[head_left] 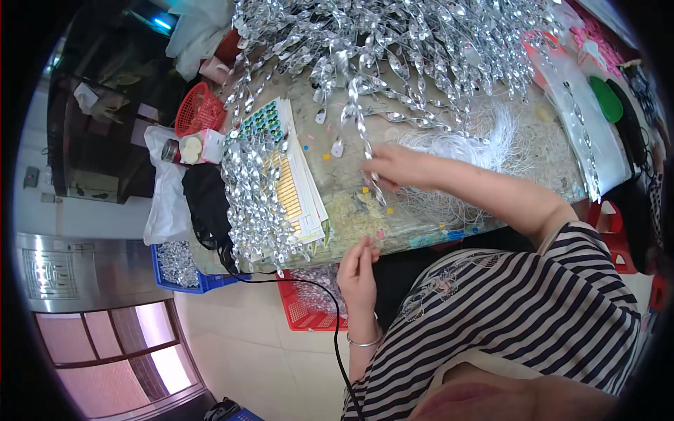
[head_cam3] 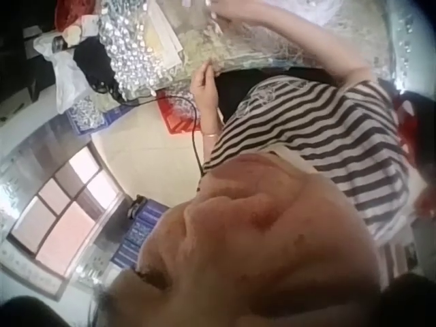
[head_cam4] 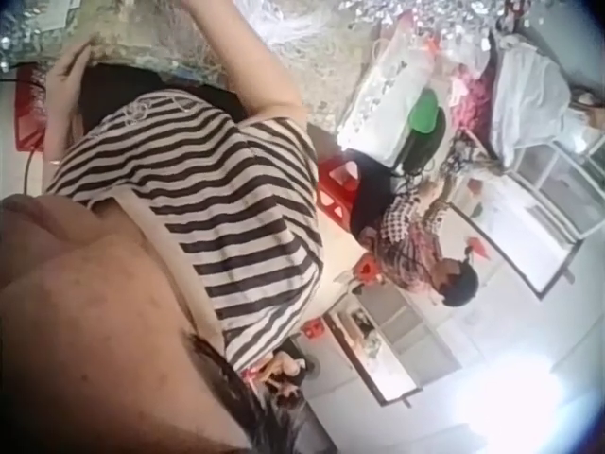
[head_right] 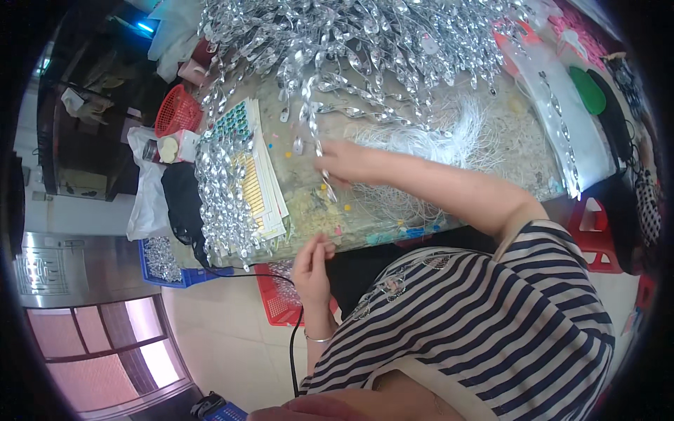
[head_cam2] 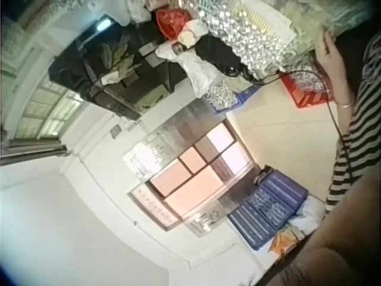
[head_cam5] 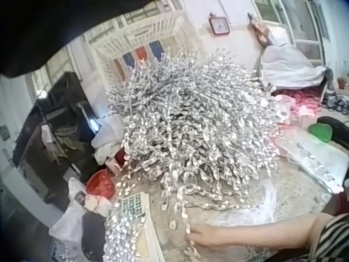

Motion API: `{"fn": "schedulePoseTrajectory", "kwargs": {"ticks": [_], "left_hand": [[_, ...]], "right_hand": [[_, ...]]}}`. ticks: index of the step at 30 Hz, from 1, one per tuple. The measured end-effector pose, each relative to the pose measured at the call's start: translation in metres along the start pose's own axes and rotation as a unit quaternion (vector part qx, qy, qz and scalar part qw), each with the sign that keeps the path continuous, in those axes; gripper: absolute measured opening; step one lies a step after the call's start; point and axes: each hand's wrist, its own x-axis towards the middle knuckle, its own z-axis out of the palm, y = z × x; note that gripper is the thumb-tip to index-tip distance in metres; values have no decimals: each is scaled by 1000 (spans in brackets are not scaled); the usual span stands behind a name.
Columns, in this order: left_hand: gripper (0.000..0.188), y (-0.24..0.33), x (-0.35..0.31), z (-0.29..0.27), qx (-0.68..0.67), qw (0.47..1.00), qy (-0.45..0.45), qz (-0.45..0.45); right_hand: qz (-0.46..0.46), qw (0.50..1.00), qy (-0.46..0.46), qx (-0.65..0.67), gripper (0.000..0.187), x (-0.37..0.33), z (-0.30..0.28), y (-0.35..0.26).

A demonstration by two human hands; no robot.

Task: Assembling small decorative components and toy parts by hand at a factory workbench.

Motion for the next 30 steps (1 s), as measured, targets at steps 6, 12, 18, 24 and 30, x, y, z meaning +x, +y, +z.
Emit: {"fn": "schedulePoseTrajectory", "kwargs": {"ticks": [6, 12, 18, 24, 30], "left_hand": [[44, 41, 47, 33, -132, 990, 8, 55], [44, 92, 61, 48, -275, 961, -5, 13], [27, 81, 43, 28, -136, 990, -8, 39], [31, 52, 4, 27, -107, 983, -99, -115], [35, 40, -21, 34, -191, 961, -141, -145]], "right_hand": [[-66, 989, -72, -113, 29, -93, 41, 24], [-114, 971, -140, -157, 26, -116, 64, 53], [-100, 990, 25, -100, 28, -109, 16, 38], [-47, 988, 138, -56, 26, -24, -45, 39], [-187, 879, 244, -364, 18, 45, -46, 56]]}}
